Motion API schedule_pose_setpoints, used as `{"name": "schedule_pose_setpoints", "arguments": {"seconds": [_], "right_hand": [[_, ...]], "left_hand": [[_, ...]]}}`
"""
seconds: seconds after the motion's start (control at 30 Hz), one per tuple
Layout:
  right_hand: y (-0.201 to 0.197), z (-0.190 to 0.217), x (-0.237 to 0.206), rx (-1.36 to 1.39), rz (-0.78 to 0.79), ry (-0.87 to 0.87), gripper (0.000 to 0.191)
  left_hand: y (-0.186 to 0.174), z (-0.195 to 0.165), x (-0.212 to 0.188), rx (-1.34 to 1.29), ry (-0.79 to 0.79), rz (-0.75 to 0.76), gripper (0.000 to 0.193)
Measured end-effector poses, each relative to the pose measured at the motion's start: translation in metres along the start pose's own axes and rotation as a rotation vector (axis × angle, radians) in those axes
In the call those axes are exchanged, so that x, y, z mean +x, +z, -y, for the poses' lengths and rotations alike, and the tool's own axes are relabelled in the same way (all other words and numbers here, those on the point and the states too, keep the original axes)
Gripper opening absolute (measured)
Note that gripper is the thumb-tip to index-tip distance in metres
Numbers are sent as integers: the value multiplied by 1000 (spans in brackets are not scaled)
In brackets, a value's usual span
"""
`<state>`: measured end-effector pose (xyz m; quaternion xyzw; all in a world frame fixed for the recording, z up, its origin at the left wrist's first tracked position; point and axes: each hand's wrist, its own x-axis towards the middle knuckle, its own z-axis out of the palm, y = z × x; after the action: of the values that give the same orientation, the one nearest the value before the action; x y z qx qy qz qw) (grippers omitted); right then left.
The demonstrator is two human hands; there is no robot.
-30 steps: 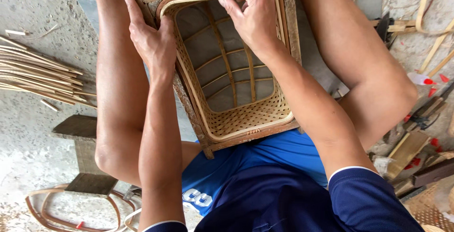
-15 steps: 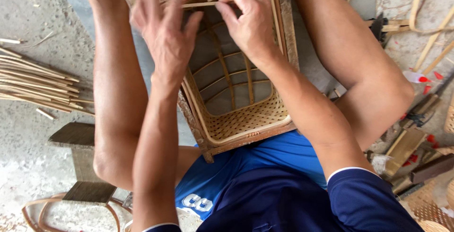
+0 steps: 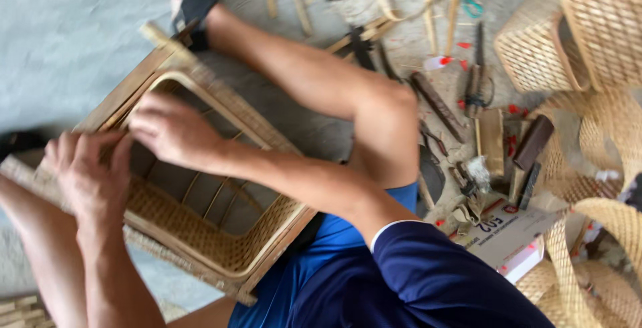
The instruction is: The person sits on the workshop floor with a woven bamboo basket frame on their lap. They insert thin bamboo strips along the rim, tap them into place with a wooden mallet, cut and trim the strips with a knife, and press the woven sides to shape the basket.
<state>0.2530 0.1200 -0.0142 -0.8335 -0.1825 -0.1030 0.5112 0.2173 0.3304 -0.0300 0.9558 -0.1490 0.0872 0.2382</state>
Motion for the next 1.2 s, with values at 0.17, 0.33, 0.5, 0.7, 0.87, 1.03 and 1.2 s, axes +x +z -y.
{"name": "schedule_pose_setpoints", "arguments": {"seconds": [0.17,0.33,0.5,0.7,0.87,1.03,1.2], "right_hand": [[-45,24,-3,-153,47,-32,31],[-228,-27,-69,-245,-259,-27,22],[-428,-149,-223,-803,-181,564,17],[-420,-165,-354,-835,339,1255,59],[-362,-168,-329,-745,69,1287,98],[-334,-161,-270,-850,-152,1430,81],[-348,-148,-254,-642,-4,1483,91]], "left_hand": [[0,5,-10,67,73,-31,17],[3,24,-29,24,122,18,12],[8,36,-47,-141,-14,79,8],[-7,16,-47,66,36,75,6],[-11,-3,-39,300,108,19,11],[8,21,-23,170,118,-67,13],[18,26,-21,115,92,-80,13]]}}
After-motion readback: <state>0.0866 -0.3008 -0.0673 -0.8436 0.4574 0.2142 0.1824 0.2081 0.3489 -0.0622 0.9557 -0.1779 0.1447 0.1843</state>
